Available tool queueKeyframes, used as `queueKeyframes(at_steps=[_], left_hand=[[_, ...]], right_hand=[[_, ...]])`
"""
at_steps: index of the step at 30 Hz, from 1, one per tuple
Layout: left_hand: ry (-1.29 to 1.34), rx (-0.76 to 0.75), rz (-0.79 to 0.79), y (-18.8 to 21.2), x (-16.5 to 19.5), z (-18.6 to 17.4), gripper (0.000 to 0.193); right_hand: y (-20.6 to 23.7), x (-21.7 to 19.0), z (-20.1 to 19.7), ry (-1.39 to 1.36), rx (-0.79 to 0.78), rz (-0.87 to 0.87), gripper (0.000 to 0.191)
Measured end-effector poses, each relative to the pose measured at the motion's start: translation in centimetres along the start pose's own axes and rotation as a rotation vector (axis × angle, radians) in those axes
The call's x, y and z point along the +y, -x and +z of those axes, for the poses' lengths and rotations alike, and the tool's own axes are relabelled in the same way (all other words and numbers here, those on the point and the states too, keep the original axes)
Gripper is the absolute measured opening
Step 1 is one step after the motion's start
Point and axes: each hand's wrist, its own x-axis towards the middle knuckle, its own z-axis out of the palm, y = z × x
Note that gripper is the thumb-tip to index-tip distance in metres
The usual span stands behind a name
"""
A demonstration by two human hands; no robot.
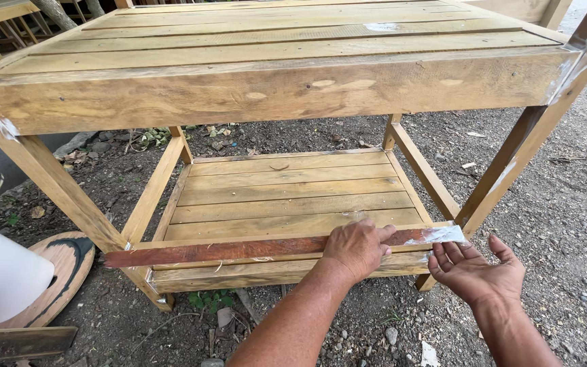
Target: The person applies a white paste to the joints and edges of a wooden shelving unit using a small wooden stick. They work along the lower shelf frame and vertical supports, smoothing the filler into the seams.
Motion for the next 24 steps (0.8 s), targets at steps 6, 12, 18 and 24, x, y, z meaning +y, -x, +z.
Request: queueKeyframes(at_steps=[6, 12, 18, 24], left_hand=[[0.023, 0.035, 0.007, 0.5, 0.1, -0.4, 0.046], [0.027, 0.013, -0.015, 1.1, 0.2, -0.7, 0.045], [0.008, 0.019, -0.020, 1.3, 0.1, -1.0, 0.043], [-0.009, 0.041, -0.008, 1.4, -0.3, -0.9, 0.043]], right_hand=[[0.1, -0.1, -0.2, 0.009, -0.076, -0.010, 0.062], [-0.8, 0.1, -1.5, 0.138, -0.021, -0.096, 0.053], [-5.2, 0.0, -5.1, 0.887, -0.206, -0.510, 0.054], [-8.7, -0.8, -8.1, 1.749, -0.125, -0.980, 0.053]])
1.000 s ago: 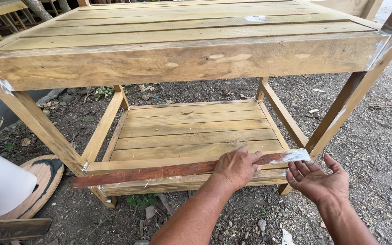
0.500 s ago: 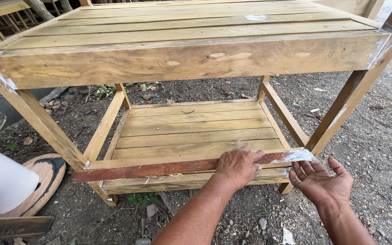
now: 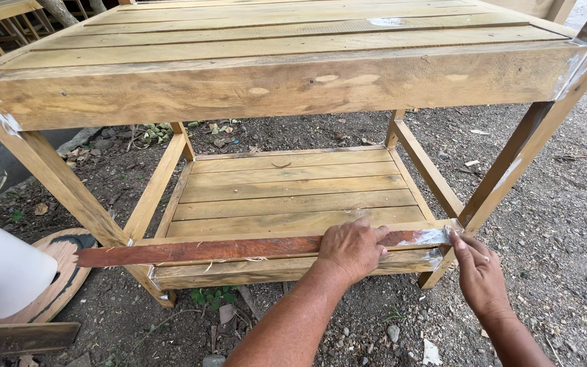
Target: The person applies a white paste to the joints and edges of a wooden shelving unit using a small wooden stick. They work along the lower shelf frame and vertical supports, smoothing the filler into the seams.
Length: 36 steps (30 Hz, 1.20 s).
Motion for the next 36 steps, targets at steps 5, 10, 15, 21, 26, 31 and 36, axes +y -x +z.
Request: queueKeyframes(at_steps=[5, 10, 15, 21, 26, 31, 36], left_hand=[[-0.019, -0.036, -0.018, 0.2, 0.0, -0.1, 0.043], [-0.049, -0.027, -0.006, 0.3, 0.1, -0.2, 0.042], [-0.046, -0.010, -0.022, 0.2, 0.4, 0.0, 0.039], [-0.047, -0.053, -0.046, 0.1, 0.6, 0.1, 0.041], [-0.060, -0.035, -0.033, 0.2, 0.7, 0.5, 0.041], [-0.087, -0.058, -0.051, -0.3, 1.2, 1.2, 0.043], [-0.110, -0.058, -0.071, -1.4, 1.6, 1.6, 0.038]], right_hand=[[0.0, 0.7, 0.7, 0.234, 0.070, -0.179, 0.052], [0.1, 0.5, 0.9, 0.303, 0.099, -0.220, 0.050], [0.1, 0.7, 1.1, 0.267, 0.115, -0.215, 0.051], [0.0, 0.7, 1.3, 0.262, 0.073, -0.223, 0.050], [0.1, 0.6, 1.2, 0.171, 0.047, -0.199, 0.050], [0.6, 1.5, 1.6, -0.272, 0.050, -0.072, 0.048], [2.1, 4.1, 2.2, -1.118, 0.195, 0.613, 0.046]])
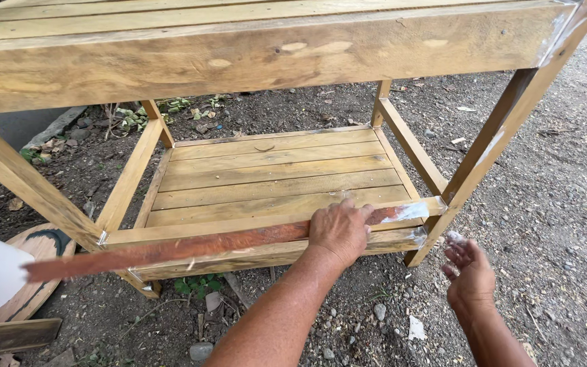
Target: The person applies a white paste to the joints and edges of a wooden shelving unit using a small wooden stick. They work along the lower shelf frame and vertical supports, smoothing the filler into the seams.
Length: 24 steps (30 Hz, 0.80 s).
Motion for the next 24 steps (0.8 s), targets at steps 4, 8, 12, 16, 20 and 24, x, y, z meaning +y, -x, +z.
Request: queueKeyframes(at_steps=[4, 8, 12, 16, 20, 24], left_hand=[[-0.031, 0.039, 0.037, 0.1, 0.6, 1.1, 0.036], [-0.006, 0.061, 0.052, 0.1, 1.2, 2.2, 0.036], [0.018, 0.024, 0.022, -0.5, 1.6, 2.3, 0.038], [0.011, 0.013, 0.021, -0.8, 1.8, 2.2, 0.040], [0.017, 0.004, 0.022, -1.1, 1.9, 2.4, 0.039], [0.035, -0.027, 0.014, -1.4, 2.0, 2.7, 0.041]], right_hand=[[0.0, 2.5, -0.7, 0.114, 0.002, 0.326, 0.052], [-0.4, 3.8, 0.1, 0.170, -0.005, 0.427, 0.059], [-1.1, 3.9, 0.9, 0.198, 0.005, 0.462, 0.056], [-1.3, 3.9, 1.6, 0.274, -0.020, 0.468, 0.053], [-1.9, 4.0, 1.7, 0.292, -0.038, 0.477, 0.059], [-2.4, 4.0, 1.6, 0.292, -0.091, 0.463, 0.057]])
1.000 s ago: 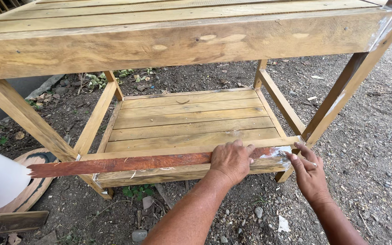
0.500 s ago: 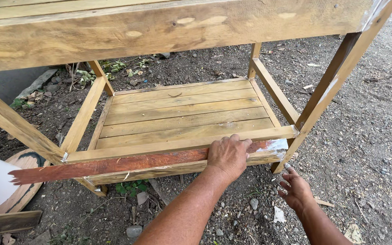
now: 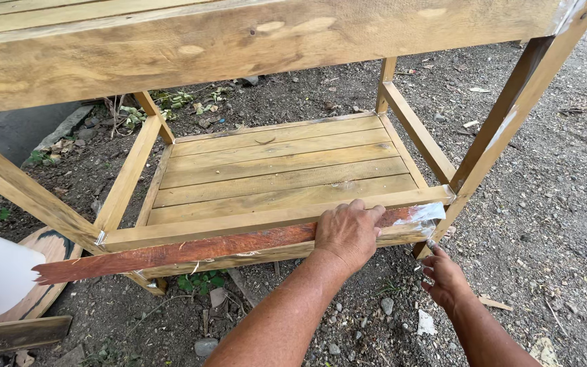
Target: The person applies a white paste to the joints and edges of a wooden shelving unit using a small wooden stick. They work along the lower shelf frame and vertical supports, smoothing the filler into the seams.
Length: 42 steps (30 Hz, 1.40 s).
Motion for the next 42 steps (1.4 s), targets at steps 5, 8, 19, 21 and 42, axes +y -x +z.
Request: queueKeyframes(at_steps=[5, 8, 19, 21, 42], left_hand=[[0.017, 0.004, -0.010, 0.1, -0.1, 0.1, 0.042], [0.020, 0.009, -0.022, 0.0, -0.1, 0.1, 0.041], [0.015, 0.008, -0.023, 0.4, -0.3, -0.5, 0.042], [0.012, 0.020, -0.017, 0.5, -0.3, -0.7, 0.041], [0.038, 0.006, -0.027, 1.3, -0.4, -0.5, 0.043]], right_hand=[[0.1, -0.6, 1.4, 0.011, -0.025, -0.006, 0.071], [-0.1, -1.2, 2.4, 0.083, -0.062, -0.029, 0.069], [-0.3, -0.3, 3.1, 0.451, -0.010, -0.092, 0.085], [0.1, -0.2, 3.1, 0.445, 0.012, -0.071, 0.085], [0.4, 1.1, 1.1, 0.361, 0.003, -0.111, 0.102]])
